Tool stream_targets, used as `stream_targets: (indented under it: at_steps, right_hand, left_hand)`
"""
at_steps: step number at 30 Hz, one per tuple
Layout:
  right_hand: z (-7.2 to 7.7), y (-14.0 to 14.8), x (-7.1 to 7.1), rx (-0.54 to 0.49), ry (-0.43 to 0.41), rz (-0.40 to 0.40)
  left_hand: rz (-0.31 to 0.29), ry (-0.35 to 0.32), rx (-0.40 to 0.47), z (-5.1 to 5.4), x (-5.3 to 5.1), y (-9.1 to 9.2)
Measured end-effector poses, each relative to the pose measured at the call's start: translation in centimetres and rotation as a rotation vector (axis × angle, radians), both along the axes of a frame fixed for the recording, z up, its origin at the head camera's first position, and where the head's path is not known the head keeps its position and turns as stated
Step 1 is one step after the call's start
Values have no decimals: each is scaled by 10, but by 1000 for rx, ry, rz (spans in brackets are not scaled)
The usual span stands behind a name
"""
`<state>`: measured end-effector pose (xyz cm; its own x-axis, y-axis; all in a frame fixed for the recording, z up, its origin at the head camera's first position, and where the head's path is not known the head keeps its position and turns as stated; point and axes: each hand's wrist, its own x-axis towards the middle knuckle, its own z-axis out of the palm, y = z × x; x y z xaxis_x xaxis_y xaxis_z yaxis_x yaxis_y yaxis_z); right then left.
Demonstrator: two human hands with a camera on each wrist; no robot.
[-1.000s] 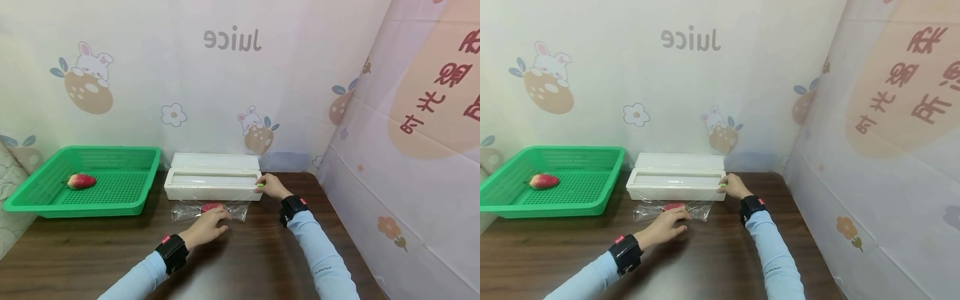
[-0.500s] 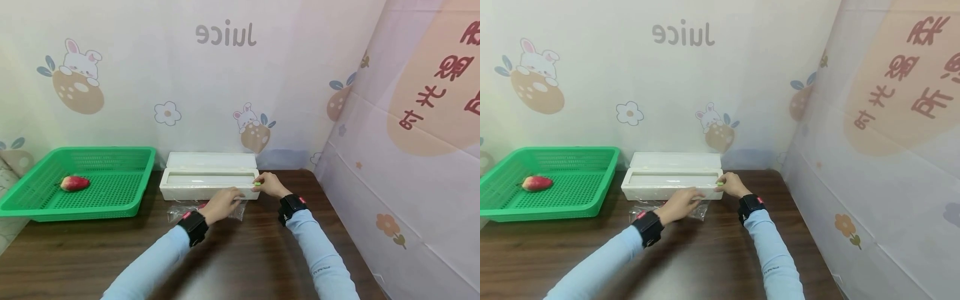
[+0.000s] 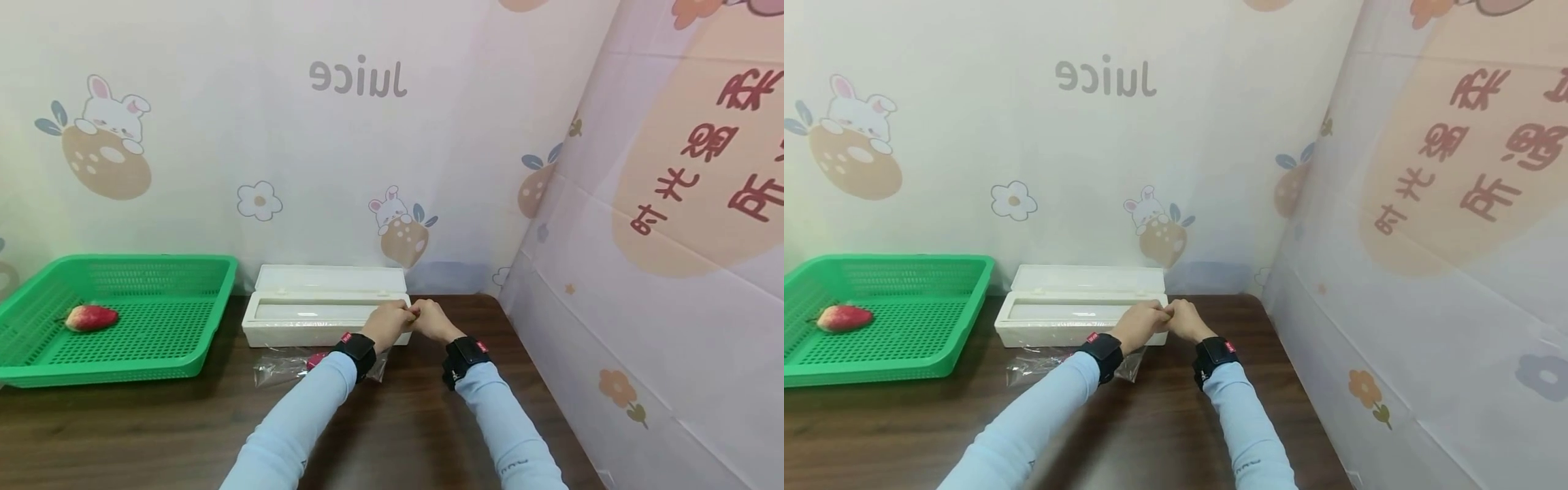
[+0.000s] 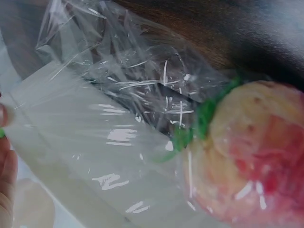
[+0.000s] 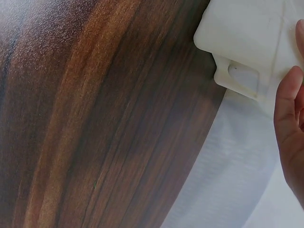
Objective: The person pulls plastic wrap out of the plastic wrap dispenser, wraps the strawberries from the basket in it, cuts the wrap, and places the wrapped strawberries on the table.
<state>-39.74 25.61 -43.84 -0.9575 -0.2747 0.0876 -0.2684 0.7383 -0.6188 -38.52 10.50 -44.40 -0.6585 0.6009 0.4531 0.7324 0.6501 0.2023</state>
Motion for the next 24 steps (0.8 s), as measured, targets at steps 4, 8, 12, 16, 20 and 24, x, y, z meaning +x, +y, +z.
stream_targets:
  at_steps: [4, 8, 12, 16, 20, 24]
  right_hand:
    - [1, 0, 2, 1, 8, -4]
    - [4, 1, 3, 3, 7, -3]
    - [6, 0, 1, 23, 34, 18]
    - [5, 0, 0, 53, 76, 37]
    - [1, 0, 0, 78, 107, 39]
    - [-3, -2, 0, 81, 115, 26]
  left_hand:
    - [-8, 37, -5, -1, 0, 3]
    - [-15, 85, -37, -2, -3, 5]
    - [4, 142, -62, -4, -6, 5]
    - [12, 180, -61, -6, -8, 3]
    - [17, 191, -86, -8, -8, 1]
    - [37, 203, -100, -10, -7, -2]
